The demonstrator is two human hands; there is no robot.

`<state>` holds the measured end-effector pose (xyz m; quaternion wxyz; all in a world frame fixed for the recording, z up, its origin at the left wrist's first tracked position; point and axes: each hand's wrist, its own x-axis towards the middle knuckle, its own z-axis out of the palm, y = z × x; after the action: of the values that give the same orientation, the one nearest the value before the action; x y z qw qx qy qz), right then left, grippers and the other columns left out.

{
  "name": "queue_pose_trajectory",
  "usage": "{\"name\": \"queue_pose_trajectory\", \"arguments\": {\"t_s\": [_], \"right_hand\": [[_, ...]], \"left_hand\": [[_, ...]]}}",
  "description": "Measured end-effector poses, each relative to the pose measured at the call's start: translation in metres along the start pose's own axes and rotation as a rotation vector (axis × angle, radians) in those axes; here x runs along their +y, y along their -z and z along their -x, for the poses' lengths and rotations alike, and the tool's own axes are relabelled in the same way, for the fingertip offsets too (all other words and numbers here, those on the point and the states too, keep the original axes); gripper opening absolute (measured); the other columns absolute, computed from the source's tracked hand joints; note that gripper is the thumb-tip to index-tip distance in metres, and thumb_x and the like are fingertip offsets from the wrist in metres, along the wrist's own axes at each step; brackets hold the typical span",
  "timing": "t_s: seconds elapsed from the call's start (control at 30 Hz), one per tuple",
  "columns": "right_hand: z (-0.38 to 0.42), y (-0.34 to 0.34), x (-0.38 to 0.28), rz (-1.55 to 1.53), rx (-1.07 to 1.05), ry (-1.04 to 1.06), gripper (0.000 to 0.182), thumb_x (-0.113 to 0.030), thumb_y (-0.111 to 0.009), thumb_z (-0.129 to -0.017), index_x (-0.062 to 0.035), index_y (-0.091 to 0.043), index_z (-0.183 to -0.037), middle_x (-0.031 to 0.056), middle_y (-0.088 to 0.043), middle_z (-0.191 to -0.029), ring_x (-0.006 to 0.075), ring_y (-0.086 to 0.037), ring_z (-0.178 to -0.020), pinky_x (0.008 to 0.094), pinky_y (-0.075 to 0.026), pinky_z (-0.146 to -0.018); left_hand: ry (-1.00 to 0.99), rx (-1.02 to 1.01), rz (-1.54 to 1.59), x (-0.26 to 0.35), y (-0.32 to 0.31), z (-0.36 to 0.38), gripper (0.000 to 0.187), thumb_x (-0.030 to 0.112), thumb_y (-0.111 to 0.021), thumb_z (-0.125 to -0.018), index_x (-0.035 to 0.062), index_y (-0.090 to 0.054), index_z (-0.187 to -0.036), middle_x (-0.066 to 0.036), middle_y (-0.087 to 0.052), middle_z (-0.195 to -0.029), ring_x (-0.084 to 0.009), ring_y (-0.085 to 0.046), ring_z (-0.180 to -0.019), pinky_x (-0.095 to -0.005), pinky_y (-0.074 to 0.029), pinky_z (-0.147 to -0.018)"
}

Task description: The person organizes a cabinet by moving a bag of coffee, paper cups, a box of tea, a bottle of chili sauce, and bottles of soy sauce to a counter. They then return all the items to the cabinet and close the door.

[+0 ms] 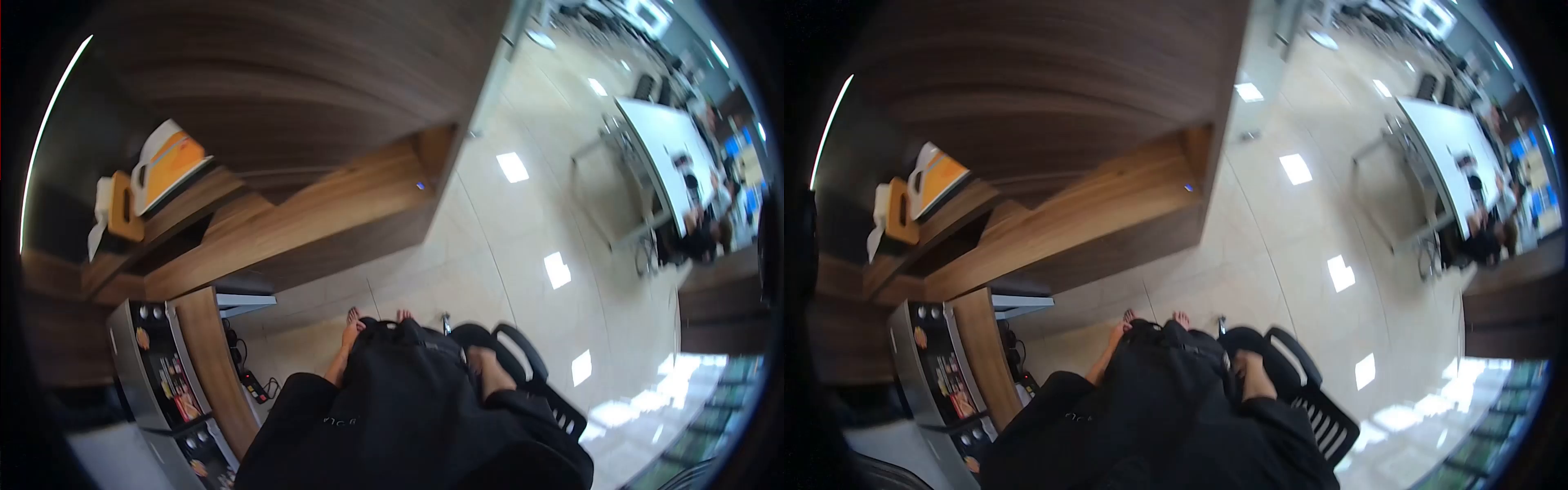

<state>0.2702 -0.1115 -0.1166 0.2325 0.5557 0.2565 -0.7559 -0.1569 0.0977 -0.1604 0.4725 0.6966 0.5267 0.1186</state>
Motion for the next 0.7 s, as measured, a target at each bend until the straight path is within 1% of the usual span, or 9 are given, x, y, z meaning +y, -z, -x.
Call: {"name": "queue_pose_trajectory", "arguments": {"t_s": [0.03, 0.1, 0.13, 0.17, 0.23, 0.37, 0.5, 0.6, 0.7], "right_hand": [[-0.089, -0.027, 0.043, -0.328, 0.257, 0.072, 0.038, -0.022, -0.07, -0.085, -0.0093, -0.067, -0.12, 0.0131, -0.07, -0.11, 0.0235, -0.071, -0.093, 0.047, -0.057, -0.067], [-0.071, -0.053, 0.023, -0.319, 0.657, 0.6, 0.035, -0.034, -0.044, -0.103, -0.0111, -0.069, -0.111, 0.0017, -0.062, -0.098, 0.0206, -0.054, -0.091, 0.0369, -0.047, -0.083], [-0.056, -0.061, 0.022, -0.08, 1.053, 0.861, 0.046, -0.026, -0.062, -0.089, -0.0078, -0.057, -0.131, 0.0238, -0.065, -0.121, 0.0373, -0.067, -0.108, 0.0477, -0.051, -0.091], [-0.022, -0.064, 0.001, -0.187, 1.044, 0.804, 0.04, -0.023, -0.061, -0.089, -0.0075, -0.063, -0.126, 0.0261, -0.066, -0.118, 0.0387, -0.067, -0.11, 0.0415, -0.05, -0.094], [-0.007, -0.058, -0.003, -0.22, 0.962, 0.719, 0.038, -0.017, -0.065, -0.086, -0.0088, -0.067, -0.122, 0.017, -0.072, -0.112, 0.0317, -0.069, -0.105, 0.0371, -0.05, -0.092], [0.002, -0.026, 0.009, -0.312, 0.395, 0.691, 0.043, 0.001, -0.064, -0.08, -0.0051, -0.066, -0.123, 0.0027, -0.073, -0.107, 0.0129, -0.066, -0.096, 0.0306, -0.053, -0.088], [0.055, -0.006, -0.006, -0.378, 0.234, 0.524, 0.031, 0.004, -0.062, -0.081, -0.0043, -0.068, -0.11, 0.0014, -0.072, -0.097, 0.013, -0.068, -0.091, 0.0288, -0.057, -0.08], [0.06, -0.015, -0.016, -0.151, 0.492, 0.38, 0.023, -0.004, -0.064, -0.082, -0.0075, -0.071, -0.104, 0.0062, -0.073, -0.092, 0.0132, -0.071, -0.084, 0.0306, -0.058, -0.075], [0.043, -0.039, -0.023, 0.443, 0.982, 0.219, 0.038, -0.029, -0.073, -0.079, -0.0188, -0.07, -0.115, 0.0167, -0.074, -0.104, 0.0289, -0.073, -0.094, 0.0458, -0.058, -0.081]], "left_hand": [[-0.017, -0.004, 0.097, -0.007, -0.004, 0.0, 0.061, 0.008, -0.061, -0.091, 0.003, -0.038, -0.147, -0.01, -0.069, -0.089, -0.0178, -0.064, -0.073, -0.0315, -0.055, -0.07], [-0.147, 0.183, 0.04, -0.005, -0.005, 0.008, 0.055, 0.01, -0.061, -0.092, 0.0016, -0.045, -0.143, -0.011, -0.071, -0.091, -0.0201, -0.067, -0.077, -0.0326, -0.056, -0.074], [0.077, 0.007, 0.05, -0.013, 0.0, 0.009, 0.033, 0.018, -0.068, -0.09, 0.0021, -0.064, -0.118, -0.011, -0.073, -0.09, -0.022, -0.07, -0.082, -0.035, -0.056, -0.077], [0.109, 0.028, 0.056, -0.011, 0.003, 0.008, 0.03, 0.021, -0.07, -0.088, 0.0027, -0.066, -0.111, -0.011, -0.073, -0.09, -0.0226, -0.07, -0.083, -0.0357, -0.056, -0.077], [0.173, 0.045, 0.062, -0.008, 0.009, 0.014, 0.027, 0.029, -0.074, -0.085, 0.004, -0.069, -0.097, -0.011, -0.073, -0.089, -0.024, -0.071, -0.084, -0.0372, -0.056, -0.078], [0.231, 0.044, -0.018, -0.009, 0.012, 0.012, 0.035, 0.035, -0.077, -0.082, 0.0045, -0.069, -0.098, -0.011, -0.074, -0.089, -0.0257, -0.072, -0.082, -0.0376, -0.056, -0.076], [0.146, 0.135, 0.129, 0.007, 0.007, 0.013, 0.033, 0.033, -0.079, -0.08, 0.0043, -0.071, -0.094, -0.01, -0.074, -0.087, -0.0235, -0.073, -0.082, -0.0359, -0.056, -0.076], [0.187, 0.181, 0.157, -0.01, 0.004, 0.019, 0.032, 0.032, -0.08, -0.08, 0.005, -0.072, -0.095, -0.01, -0.075, -0.089, -0.0226, -0.073, -0.082, -0.0347, -0.056, -0.076], [0.3, 0.191, 0.115, -0.014, 0.005, 0.017, 0.031, 0.031, -0.08, -0.08, 0.0054, -0.073, -0.096, -0.011, -0.076, -0.092, -0.0228, -0.073, -0.084, -0.0345, -0.056, -0.078]]}}
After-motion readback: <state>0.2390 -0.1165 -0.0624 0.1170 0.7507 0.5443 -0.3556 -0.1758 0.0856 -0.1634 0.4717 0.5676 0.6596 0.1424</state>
